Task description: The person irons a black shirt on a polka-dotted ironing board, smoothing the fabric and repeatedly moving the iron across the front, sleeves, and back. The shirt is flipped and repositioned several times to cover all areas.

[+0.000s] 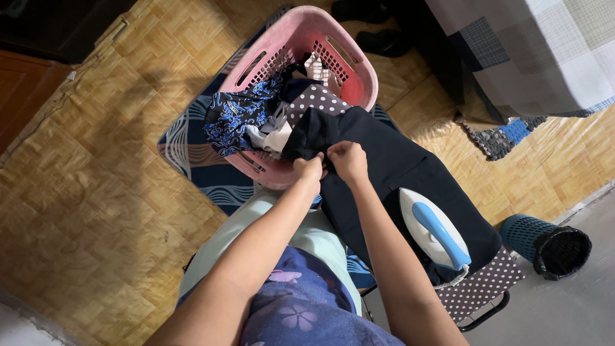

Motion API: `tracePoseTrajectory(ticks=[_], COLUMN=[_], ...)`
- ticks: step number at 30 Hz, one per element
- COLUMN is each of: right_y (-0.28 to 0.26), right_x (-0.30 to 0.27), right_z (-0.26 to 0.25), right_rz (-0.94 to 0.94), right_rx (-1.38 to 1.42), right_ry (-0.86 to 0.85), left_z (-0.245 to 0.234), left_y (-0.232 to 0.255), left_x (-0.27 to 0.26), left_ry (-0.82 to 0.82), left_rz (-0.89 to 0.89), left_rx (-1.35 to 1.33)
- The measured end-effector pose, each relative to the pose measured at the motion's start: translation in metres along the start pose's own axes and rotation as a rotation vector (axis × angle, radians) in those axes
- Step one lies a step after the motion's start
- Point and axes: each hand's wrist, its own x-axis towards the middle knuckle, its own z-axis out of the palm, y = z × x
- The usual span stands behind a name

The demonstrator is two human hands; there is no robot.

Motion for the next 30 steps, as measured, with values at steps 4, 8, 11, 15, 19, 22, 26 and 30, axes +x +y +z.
tracePoseTrajectory(ticks=[4, 8, 11, 15, 19, 22, 26, 30], right_y=[-0.008, -0.011, -0.008, -0.006, -0.006, -0.005, -0.011, -0.019], right_x=[-0.004, -0.005, -0.004, -0.002, 0.000, -0.002, -0.003, -0.005], right_z=[0.006, 0.006, 0.003, 0.006, 0.012, 0.009, 0.000, -0.007], right_rz=[-0.069, -0.076, -0.057, -0.033, -0.032, -0.047, -0.011, 0.145], right_rx=[-0.099, -0.111, -0.090, -0.104, -0.114, -0.117, -0.057, 0.026], right_ry=[0.062, 0.031, 0.031, 0.084, 0.088, 0.057, 0.052, 0.004], left_z=[0.002, 0.004, 0.003, 0.002, 0.006, 0.009, 0.012, 0.008], left_y=[-0.003, -0.005, -0.008, -0.012, -0.009, -0.006, 0.001, 0.002], left_x=[-0.004, 0.001, 0.002, -0.004, -0.009, -0.011, -0.014, -0.014], left_ry=[-0.018, 0.005, -0.047, -0.070, -0.050, -0.023, 0.005, 0.004], left_rz=[0.035, 0.065, 0.068, 0.086, 0.064, 0.003, 0.001, 0.010], left_rx=[-0.065, -0.094, -0.132, -0.084, -0.191, -0.214, -0.111, -0.088])
